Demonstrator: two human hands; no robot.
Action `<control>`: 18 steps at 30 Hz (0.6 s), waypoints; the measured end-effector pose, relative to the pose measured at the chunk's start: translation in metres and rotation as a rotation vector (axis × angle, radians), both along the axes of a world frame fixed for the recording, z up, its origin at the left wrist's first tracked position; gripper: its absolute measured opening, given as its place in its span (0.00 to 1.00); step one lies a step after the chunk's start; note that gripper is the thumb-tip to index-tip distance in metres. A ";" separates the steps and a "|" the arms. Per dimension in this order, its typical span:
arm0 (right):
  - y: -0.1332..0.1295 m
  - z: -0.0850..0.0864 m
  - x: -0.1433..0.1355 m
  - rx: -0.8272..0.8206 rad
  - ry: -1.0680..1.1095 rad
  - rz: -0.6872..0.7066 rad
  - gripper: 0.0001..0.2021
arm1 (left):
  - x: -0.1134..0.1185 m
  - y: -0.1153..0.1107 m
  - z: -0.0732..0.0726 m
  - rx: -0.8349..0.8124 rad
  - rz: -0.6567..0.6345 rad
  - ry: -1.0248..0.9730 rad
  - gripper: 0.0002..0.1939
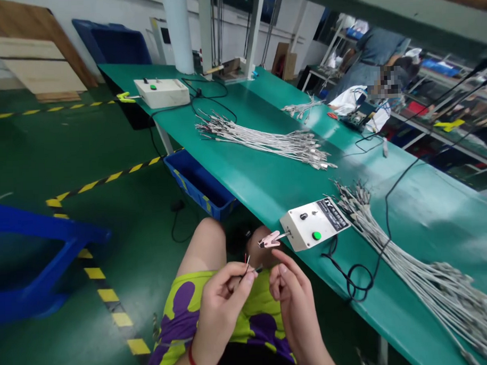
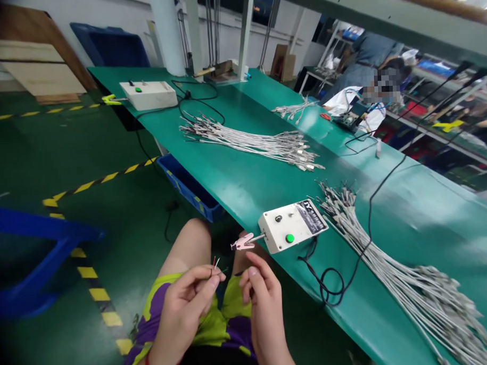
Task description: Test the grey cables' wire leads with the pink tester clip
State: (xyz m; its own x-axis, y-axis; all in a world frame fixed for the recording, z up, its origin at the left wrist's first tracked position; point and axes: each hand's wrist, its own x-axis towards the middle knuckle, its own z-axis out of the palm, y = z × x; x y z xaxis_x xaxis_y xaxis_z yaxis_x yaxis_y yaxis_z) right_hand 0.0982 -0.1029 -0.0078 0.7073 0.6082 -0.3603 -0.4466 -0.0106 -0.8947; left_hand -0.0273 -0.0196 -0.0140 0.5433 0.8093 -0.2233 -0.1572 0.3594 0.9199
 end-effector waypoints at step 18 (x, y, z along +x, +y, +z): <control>0.015 -0.005 -0.014 -0.087 0.029 0.022 0.15 | 0.008 0.021 0.003 0.394 0.051 0.103 0.08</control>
